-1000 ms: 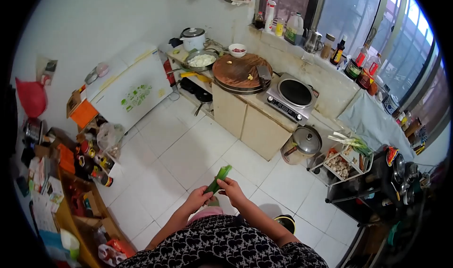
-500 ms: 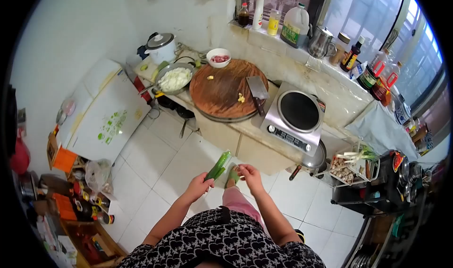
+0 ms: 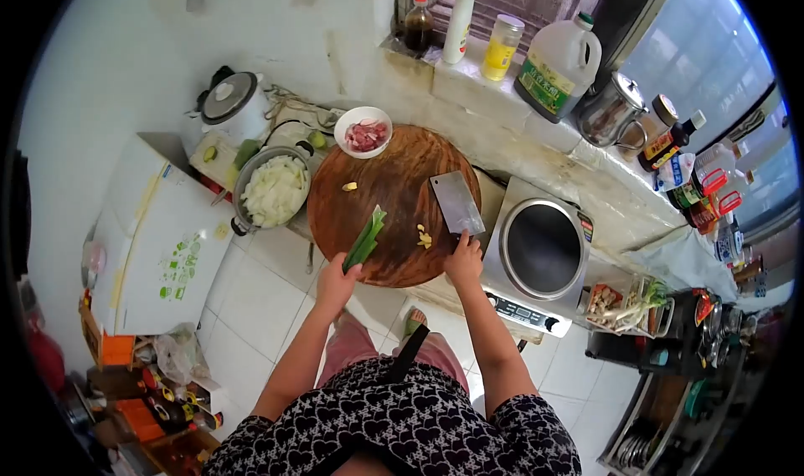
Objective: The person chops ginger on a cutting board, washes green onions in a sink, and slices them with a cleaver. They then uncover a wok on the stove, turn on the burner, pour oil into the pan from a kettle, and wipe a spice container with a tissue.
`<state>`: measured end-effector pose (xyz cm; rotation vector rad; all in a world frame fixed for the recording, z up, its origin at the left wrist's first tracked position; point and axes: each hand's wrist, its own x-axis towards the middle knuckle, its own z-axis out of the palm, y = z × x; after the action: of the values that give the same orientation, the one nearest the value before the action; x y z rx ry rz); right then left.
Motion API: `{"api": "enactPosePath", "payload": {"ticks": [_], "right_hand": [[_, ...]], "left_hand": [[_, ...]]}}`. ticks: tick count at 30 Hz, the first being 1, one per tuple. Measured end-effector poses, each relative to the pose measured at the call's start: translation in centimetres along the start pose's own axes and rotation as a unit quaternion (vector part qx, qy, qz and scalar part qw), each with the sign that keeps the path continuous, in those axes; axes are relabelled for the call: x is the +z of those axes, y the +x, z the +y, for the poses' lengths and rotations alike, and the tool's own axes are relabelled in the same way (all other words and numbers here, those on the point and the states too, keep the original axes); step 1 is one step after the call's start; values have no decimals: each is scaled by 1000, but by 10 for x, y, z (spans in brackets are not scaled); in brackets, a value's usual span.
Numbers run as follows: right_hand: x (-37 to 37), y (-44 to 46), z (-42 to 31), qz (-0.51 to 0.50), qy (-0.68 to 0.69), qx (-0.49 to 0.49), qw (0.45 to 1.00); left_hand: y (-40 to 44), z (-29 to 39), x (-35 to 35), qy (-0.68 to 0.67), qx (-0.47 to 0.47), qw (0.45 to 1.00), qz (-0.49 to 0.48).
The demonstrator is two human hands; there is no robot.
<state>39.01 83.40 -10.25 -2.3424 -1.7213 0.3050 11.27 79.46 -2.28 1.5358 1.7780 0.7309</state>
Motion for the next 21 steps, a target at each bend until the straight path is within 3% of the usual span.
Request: {"api": "enactPosePath", "payload": {"ticks": [2,6,7,8,9,10,13,16,18,20,21], "right_hand": [[3,5,-6,-84,8,70,994],[-20,-2,-13,-10,31,40,999],[-36,-8,-24,31,125,66,989],[-16,-11,-8,132,250,-26,959],[-47,-28,-36,54,368,95,923],[-83,-46,-71,-22,478,211,853],[-80,-78,-101,36,554,167,815],[-61,-90,-123,39,551,249,795],[-40,-95,-136,32,505,264,821],[-19,-102,-142,66,262,148,951],[-36,-98,-161,7,188,171,967]], "left_hand": [[30,-2,0,37,43,998,17],[87,-33,22,74,102,991,-39],[96,-42,28,69,105,990,-59],[108,-51,33,113,121,983,-84],[118,-58,37,158,140,972,-107],[125,-57,37,154,146,969,-122],[138,-45,21,219,161,952,-142],[144,-48,4,205,205,948,-131],[150,-55,-5,209,221,942,-144],[152,-64,-10,197,224,943,-147],[155,-68,-10,172,230,948,-139]]}}
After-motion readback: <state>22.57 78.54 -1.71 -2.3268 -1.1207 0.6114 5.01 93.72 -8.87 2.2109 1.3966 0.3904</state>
